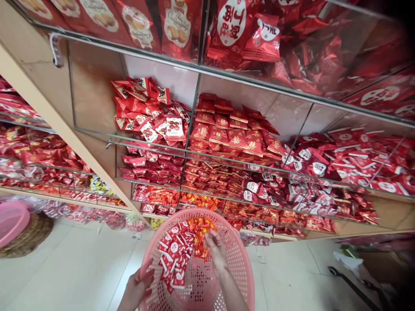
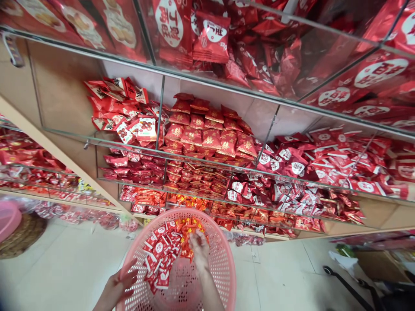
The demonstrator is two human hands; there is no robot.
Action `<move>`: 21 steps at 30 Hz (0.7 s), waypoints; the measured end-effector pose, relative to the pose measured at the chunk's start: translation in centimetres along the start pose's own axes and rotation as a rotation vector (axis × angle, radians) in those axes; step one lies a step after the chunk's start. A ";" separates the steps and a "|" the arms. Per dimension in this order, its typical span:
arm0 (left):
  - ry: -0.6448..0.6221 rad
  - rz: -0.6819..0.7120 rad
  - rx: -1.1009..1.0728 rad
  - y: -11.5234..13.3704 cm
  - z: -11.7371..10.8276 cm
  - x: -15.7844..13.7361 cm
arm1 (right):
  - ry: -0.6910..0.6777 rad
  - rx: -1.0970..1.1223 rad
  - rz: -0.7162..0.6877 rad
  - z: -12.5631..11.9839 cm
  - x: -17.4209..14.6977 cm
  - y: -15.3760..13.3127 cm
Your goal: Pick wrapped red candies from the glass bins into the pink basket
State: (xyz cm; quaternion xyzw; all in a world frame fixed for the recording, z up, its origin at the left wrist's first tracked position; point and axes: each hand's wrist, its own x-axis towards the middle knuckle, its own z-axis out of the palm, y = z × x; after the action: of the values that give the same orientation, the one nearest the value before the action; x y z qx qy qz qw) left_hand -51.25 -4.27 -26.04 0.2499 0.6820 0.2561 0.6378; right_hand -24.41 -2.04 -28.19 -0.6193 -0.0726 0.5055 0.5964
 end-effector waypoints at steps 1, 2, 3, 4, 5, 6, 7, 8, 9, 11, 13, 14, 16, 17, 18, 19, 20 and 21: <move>0.008 0.015 -0.006 0.2 0.2 -0.3 | 0.023 -0.058 -0.062 0.4 0.7 -0.2; 0.017 0.033 -0.010 0.4 0.4 -0.6 | 0.040 -0.119 -0.131 0.8 1.4 -0.4; 0.022 0.048 -0.011 0.5 0.5 -0.9 | 0.050 -0.185 -0.204 1.4 2.1 -0.6; 0.024 0.055 -0.012 0.7 0.7 -1.1 | 0.055 -0.249 -0.270 1.9 2.8 -0.7; 0.024 0.058 -0.011 0.8 0.8 -1.3 | 0.059 -0.308 -0.325 2.4 3.4 -0.8; 0.022 0.062 -0.010 0.8 0.8 -1.4 | 0.061 -0.358 -0.364 3.0 3.9 -0.7; 0.020 0.067 -0.008 0.8 0.8 -1.4 | 0.062 -0.398 -0.391 3.5 4.3 -0.6; 0.022 0.070 -0.006 0.8 0.8 -1.4 | 0.063 -0.428 -0.408 3.9 4.6 -0.5; 0.026 0.070 -0.004 0.7 0.7 -1.4 | 0.065 -0.448 -0.420 4.4 4.7 -0.3; 0.033 0.065 -0.003 0.7 0.6 -1.3 | 0.070 -0.489 -0.440 5.0 4.8 0.0; 0.039 0.059 -0.012 0.5 0.6 -1.1 | 0.077 -0.540 -0.462 5.5 4.7 0.3; 0.041 0.059 -0.019 0.5 0.5 -1.0 | 0.079 -0.568 -0.473 5.7 4.6 0.5; 0.045 0.057 -0.035 0.4 0.4 -0.7 | 0.080 -0.618 -0.491 5.9 4.3 0.6; 0.047 0.054 -0.044 0.3 0.4 -0.6 | 0.079 -0.642 -0.497 6.0 4.2 0.6; 0.047 0.050 -0.050 0.2 0.4 -0.4 | 0.071 -0.666 -0.501 5.9 4.0 0.6; 0.046 0.046 -0.054 0.1 0.3 -0.3 | 0.064 -0.686 -0.503 5.8 3.8 0.4; 0.045 0.042 -0.055 0.0 0.3 -0.1 | 0.058 -0.714 -0.510 5.6 3.6 0.1; 0.043 0.041 -0.053 -0.1 0.3 0.0 | 0.053 -0.756 -0.523 5.5 3.5 -0.3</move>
State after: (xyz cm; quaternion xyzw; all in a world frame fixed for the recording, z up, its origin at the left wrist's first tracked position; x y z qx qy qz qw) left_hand -50.99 -4.31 -26.10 0.2409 0.6834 0.2925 0.6239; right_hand -26.49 4.11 -28.65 -0.7671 -0.3903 0.2601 0.4376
